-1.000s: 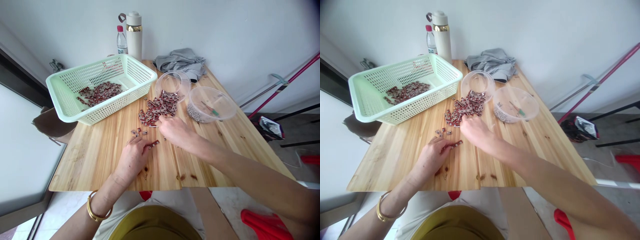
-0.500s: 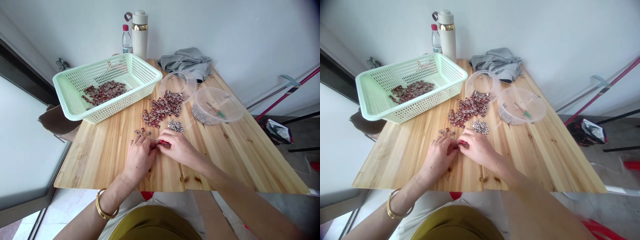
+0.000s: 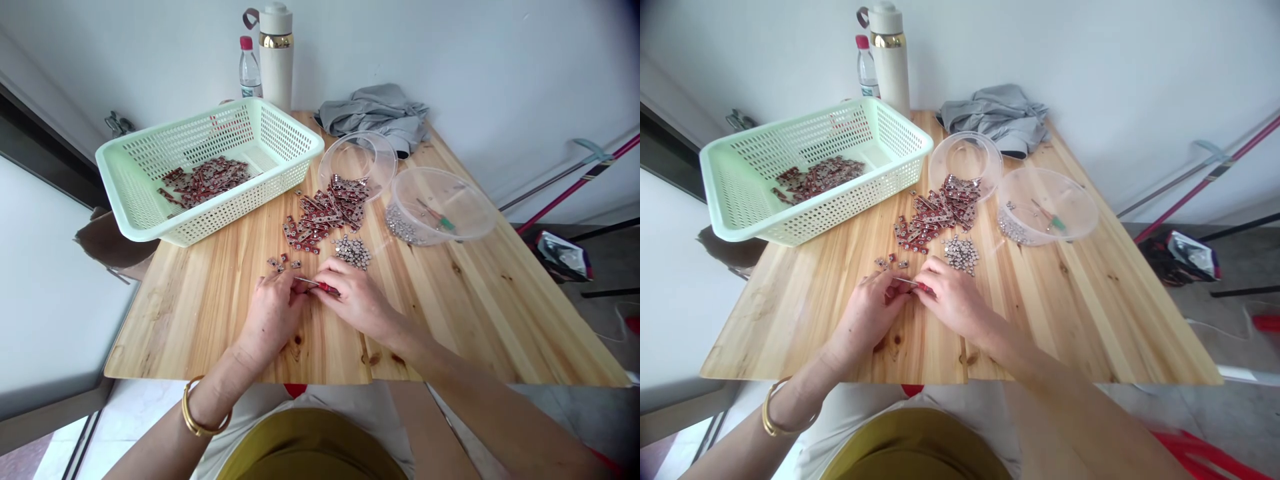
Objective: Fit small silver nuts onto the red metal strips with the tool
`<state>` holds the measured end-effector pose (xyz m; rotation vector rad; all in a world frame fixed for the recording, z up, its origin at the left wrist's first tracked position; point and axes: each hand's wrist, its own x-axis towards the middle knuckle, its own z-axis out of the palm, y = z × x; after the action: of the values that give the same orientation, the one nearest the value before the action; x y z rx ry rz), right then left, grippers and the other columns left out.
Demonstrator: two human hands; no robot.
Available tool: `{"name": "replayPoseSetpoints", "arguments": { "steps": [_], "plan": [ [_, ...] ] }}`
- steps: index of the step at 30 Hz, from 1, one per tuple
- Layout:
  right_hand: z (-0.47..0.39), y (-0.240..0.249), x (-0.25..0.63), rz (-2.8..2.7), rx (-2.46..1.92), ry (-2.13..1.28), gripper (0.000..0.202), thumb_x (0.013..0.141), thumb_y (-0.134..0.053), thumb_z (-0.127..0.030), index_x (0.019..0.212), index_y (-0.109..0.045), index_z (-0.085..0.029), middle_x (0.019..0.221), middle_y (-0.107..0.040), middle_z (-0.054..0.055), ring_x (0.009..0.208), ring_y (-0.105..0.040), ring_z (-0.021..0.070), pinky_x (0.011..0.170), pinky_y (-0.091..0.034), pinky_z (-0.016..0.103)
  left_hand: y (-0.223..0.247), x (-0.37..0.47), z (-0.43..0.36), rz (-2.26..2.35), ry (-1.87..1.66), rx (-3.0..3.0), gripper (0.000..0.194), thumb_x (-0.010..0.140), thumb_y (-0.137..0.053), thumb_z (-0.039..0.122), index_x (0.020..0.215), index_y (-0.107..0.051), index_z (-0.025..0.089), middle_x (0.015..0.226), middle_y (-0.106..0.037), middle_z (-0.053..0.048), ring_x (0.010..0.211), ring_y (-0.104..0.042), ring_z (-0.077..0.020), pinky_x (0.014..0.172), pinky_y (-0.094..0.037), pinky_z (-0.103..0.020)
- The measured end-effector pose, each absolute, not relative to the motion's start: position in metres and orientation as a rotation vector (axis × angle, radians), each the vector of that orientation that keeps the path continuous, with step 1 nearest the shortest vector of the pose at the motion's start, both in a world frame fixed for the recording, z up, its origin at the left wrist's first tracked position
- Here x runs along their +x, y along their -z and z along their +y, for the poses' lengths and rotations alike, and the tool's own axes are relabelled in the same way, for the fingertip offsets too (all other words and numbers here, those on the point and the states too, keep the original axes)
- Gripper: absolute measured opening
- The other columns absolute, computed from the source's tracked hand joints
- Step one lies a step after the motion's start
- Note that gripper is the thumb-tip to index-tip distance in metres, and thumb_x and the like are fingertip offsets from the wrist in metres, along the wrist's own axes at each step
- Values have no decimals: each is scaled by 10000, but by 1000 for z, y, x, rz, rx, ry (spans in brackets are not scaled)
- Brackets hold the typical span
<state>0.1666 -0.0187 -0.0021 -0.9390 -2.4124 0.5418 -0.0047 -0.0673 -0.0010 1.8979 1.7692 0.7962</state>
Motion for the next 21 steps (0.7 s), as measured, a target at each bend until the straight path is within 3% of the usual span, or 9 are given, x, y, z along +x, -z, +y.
{"name": "replayPoseSetpoints", "arguments": {
  "steps": [9, 12, 16, 21],
  "plan": [
    [-29, 12, 166, -2441, -890, -328, 177, 934, -504, -135, 839, -649, -175, 877, -627, 40, 770, -603, 141, 710, -472, 260, -1, -4, -67, 1786, -859, 1805, 248, 749, -643, 17, 923, -653, 193, 864, -740, -13, 814, -682, -204, 757, -491, -334],
    [-39, 12, 171, -2490, -864, -304, 200, 924, -487, -116, 976, -672, -175, 947, -649, 56, 811, -629, 155, 727, -499, 273, -1, -3, -68, 1785, -882, 1803, 227, 756, -633, 18, 901, -649, 192, 824, -730, -3, 796, -675, -197, 753, -485, -329],
    [-49, 7, 176, -2548, -935, -440, 355, 914, -487, -119, 1245, -593, -190, 1100, -646, 73, 875, -646, 177, 752, -536, 310, 1, -3, -71, 1793, -895, 1870, 185, 769, -632, 36, 844, -647, 204, 771, -703, 7, 761, -652, -188, 731, -467, -322],
    [-49, 2, 179, -2424, -978, -698, 305, 953, -516, -220, 1250, -580, -194, 1131, -663, 79, 994, -648, 199, 865, -541, 347, -1, -2, -71, 1790, -896, 1880, 189, 770, -613, 31, 803, -654, 213, 735, -690, 13, 725, -634, -174, 718, -461, -313]
  ]
}}
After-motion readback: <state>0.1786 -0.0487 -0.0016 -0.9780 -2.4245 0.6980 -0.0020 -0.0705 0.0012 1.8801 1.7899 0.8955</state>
